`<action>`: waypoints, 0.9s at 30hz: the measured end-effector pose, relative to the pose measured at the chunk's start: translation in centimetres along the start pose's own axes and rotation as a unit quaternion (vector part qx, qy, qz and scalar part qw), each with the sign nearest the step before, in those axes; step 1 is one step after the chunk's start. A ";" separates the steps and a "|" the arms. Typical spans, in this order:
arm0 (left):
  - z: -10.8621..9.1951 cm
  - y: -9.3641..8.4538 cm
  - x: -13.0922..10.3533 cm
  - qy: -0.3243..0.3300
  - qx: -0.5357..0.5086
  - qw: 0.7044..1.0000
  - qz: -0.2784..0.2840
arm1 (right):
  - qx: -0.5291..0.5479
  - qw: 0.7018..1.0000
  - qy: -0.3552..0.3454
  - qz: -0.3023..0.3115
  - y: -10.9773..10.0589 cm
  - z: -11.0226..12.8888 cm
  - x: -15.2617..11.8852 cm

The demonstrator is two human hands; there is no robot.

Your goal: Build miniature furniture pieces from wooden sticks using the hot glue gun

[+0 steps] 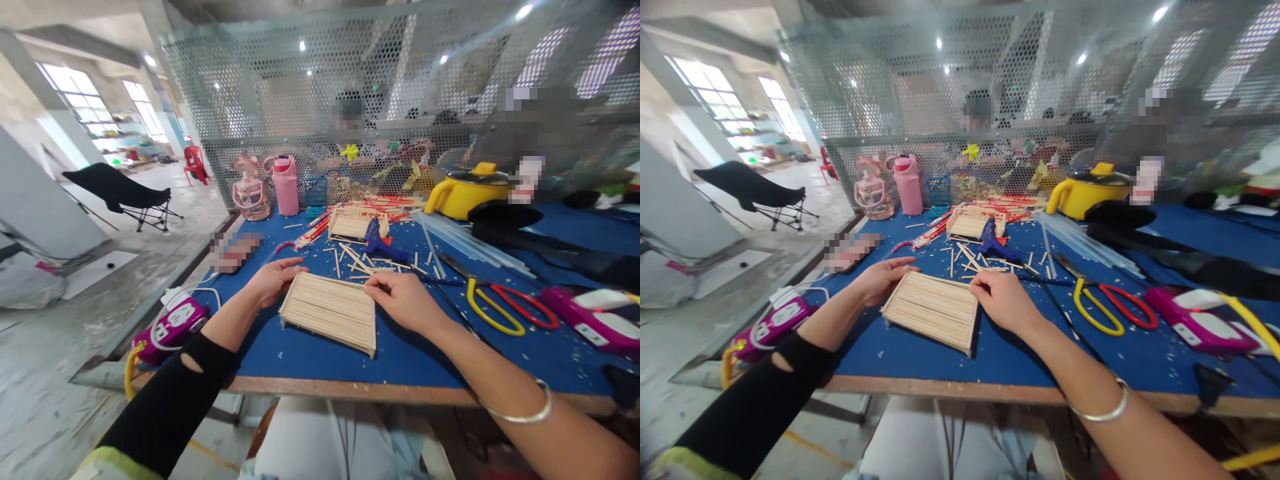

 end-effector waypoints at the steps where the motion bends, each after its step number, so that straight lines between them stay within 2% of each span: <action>1: 0.0 0.0 0.0 0.001 -0.001 1.000 -0.001 | 0.002 1.000 0.002 -0.002 0.0 0.0 0.0; 13: 0.5 0.6 -0.5 0.011 -0.029 0.999 -0.024 | 0.029 0.999 0.018 -0.011 0.3 -0.1 -0.2; 16: 0.3 0.6 -0.8 0.016 -0.041 0.998 -0.033 | 0.068 0.994 0.080 -0.020 0.0 -0.1 -0.9; 19: 0.1 0.7 -1.9 0.040 -0.053 0.997 -0.042 | 0.048 0.987 0.150 -0.021 -0.7 0.4 -2.3; 21: 0.2 0.9 -3.3 0.106 -0.055 0.992 -0.045 | 0.063 0.987 0.148 0.024 -0.9 1.2 -3.4; 23: 0.4 1.3 -5.0 0.220 -0.043 0.973 -0.055 | 0.144 0.980 0.123 0.058 -0.9 2.2 -4.3; 25: 1.0 1.8 -6.9 0.332 -0.021 0.941 -0.062 | 0.223 0.968 0.109 0.023 -0.7 3.1 -4.9; 27: 2.0 2.3 -8.5 0.394 -0.004 0.917 -0.055 | 0.262 0.959 0.102 -0.047 -0.4 4.0 -5.3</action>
Point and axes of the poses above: each hand's wrist, its own x-axis towards the middle knuckle, its own y-axis out of the palm, z = x × y, the point moved 1 cm from there along x, towards the middle knuckle, and after that the axes turned 9 degrees about -x, right-handed, at the moved point
